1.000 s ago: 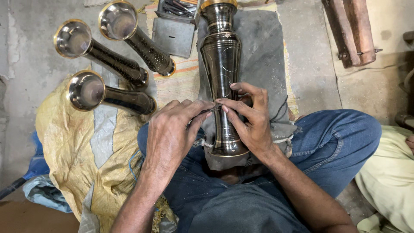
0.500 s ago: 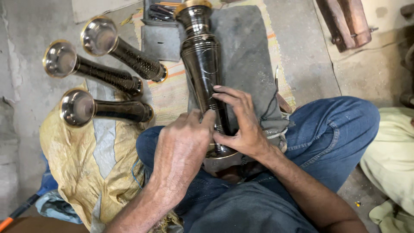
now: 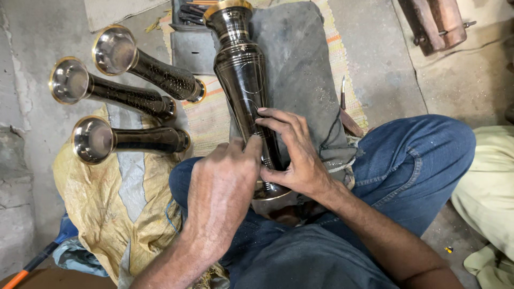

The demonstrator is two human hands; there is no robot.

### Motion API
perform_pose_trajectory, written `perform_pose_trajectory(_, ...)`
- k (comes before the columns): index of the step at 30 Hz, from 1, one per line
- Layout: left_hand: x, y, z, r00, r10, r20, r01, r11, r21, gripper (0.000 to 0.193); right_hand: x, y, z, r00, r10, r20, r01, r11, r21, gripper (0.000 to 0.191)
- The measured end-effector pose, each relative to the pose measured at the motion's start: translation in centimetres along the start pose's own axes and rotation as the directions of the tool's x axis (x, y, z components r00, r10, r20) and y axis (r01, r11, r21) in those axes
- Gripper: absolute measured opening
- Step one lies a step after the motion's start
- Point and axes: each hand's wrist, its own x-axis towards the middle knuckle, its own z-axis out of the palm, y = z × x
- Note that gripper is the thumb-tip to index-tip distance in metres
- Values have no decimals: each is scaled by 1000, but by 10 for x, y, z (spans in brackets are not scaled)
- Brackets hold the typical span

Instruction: The person sits on the floor and uses a metal chisel and wooden mallet to engrave a decorative pattern on a silver-colored metal vase. They repeatedly position the chisel and strike it with the mallet to create fine lines on the vase surface.

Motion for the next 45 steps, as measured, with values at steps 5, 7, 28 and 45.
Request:
perform_pose_trajectory(5, -11, -2, 3, 984, -8, -180, -13, 993, -114, 28, 2, 1, 0, 1000, -7, -10, 7, 1000, -5, 86)
perform_pose_trajectory(7, -10, -10, 5, 983, -40, -177, 8, 983, -182, 21, 3, 2, 0, 1000, -23, -22, 22, 1000, -11, 85)
perform_pose_trajectory(28, -6, -39, -12, 984, -71, -163, 25, 963, -269, 23, 7, -13, 9, 998, -38, -44, 35, 998, -60, 84)
perform_pose_trajectory(45, -1, -75, 13, 926, -339, 166, 363, 679, -639, 29, 8, -10, 16, 999, -27, -28, 24, 996, -88, 81)
